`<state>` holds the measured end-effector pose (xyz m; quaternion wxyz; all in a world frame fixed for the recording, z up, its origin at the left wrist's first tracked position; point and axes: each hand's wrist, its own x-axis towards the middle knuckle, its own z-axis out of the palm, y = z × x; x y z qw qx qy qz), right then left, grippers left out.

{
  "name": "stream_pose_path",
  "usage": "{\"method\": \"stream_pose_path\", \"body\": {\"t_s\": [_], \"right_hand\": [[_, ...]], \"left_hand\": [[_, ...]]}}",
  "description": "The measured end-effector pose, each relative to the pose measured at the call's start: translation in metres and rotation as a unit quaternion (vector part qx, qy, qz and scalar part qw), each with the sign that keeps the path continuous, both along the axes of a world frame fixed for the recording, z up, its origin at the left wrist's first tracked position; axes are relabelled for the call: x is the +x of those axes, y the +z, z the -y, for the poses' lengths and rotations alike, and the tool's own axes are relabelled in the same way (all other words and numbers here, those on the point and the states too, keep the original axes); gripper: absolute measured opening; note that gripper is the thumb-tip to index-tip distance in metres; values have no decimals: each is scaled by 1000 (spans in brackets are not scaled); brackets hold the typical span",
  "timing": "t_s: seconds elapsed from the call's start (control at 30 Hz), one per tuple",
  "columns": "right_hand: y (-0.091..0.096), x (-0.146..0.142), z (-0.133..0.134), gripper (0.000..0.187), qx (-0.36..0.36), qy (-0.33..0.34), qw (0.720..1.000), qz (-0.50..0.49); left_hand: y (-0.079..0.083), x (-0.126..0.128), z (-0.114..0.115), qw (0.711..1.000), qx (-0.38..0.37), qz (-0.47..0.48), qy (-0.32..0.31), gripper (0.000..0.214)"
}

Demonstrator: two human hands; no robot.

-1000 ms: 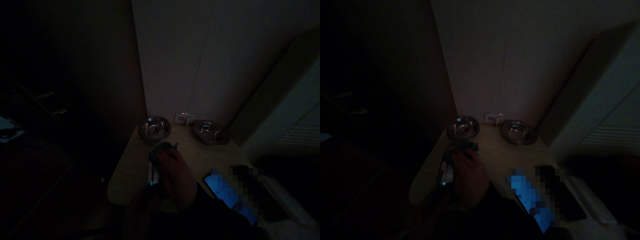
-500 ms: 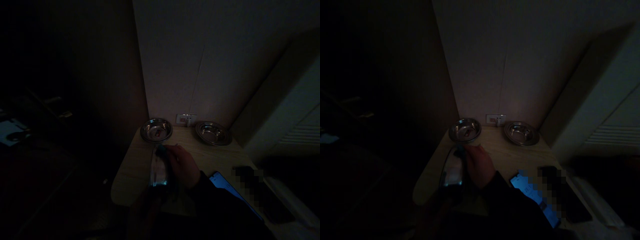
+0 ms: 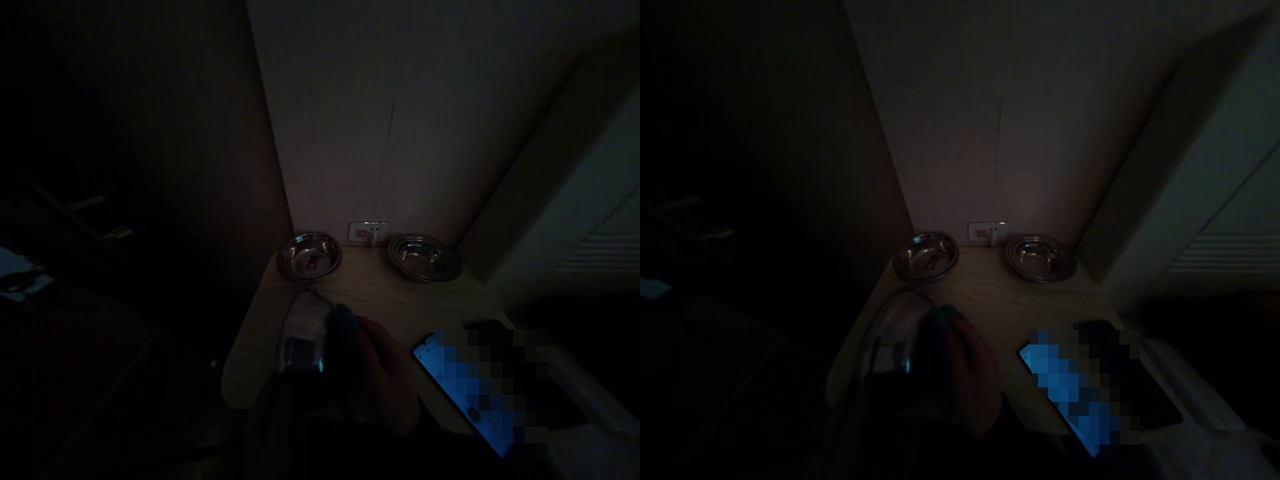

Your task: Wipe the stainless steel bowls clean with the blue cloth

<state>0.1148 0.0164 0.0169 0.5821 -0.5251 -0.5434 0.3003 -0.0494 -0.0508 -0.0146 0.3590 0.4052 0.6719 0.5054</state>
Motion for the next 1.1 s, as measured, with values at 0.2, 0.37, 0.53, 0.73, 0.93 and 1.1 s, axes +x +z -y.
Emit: {"method": "stream_pose_path", "body": {"t_s": [0.2, 0.37, 0.53, 0.73, 0.93, 1.1], "right_hand": [[-8, -6, 17, 22, 7, -40, 999, -7], [-11, -10, 35, 25, 35, -35, 998, 39], [-13, -10, 45, 23, 71, -34, 994, 77], [-17, -8, 46, 24, 77, -56, 991, 93], [-17, -9, 48, 32, 107, -38, 985, 129], [-21, -9, 49, 43, 104, -16, 978, 180]], "left_hand": [[7, 4, 0, 998, 0, -54, 33, 34], [13, 5, 10, 997, 16, -67, 42, 34], [17, 9, 10, 997, 17, -64, 50, 25], [23, 20, -6, 998, -8, -48, 30, 26], [51, 25, -21, 997, -69, -31, -9, 24], [74, 34, -28, 997, -65, -2, -29, 21]]}}
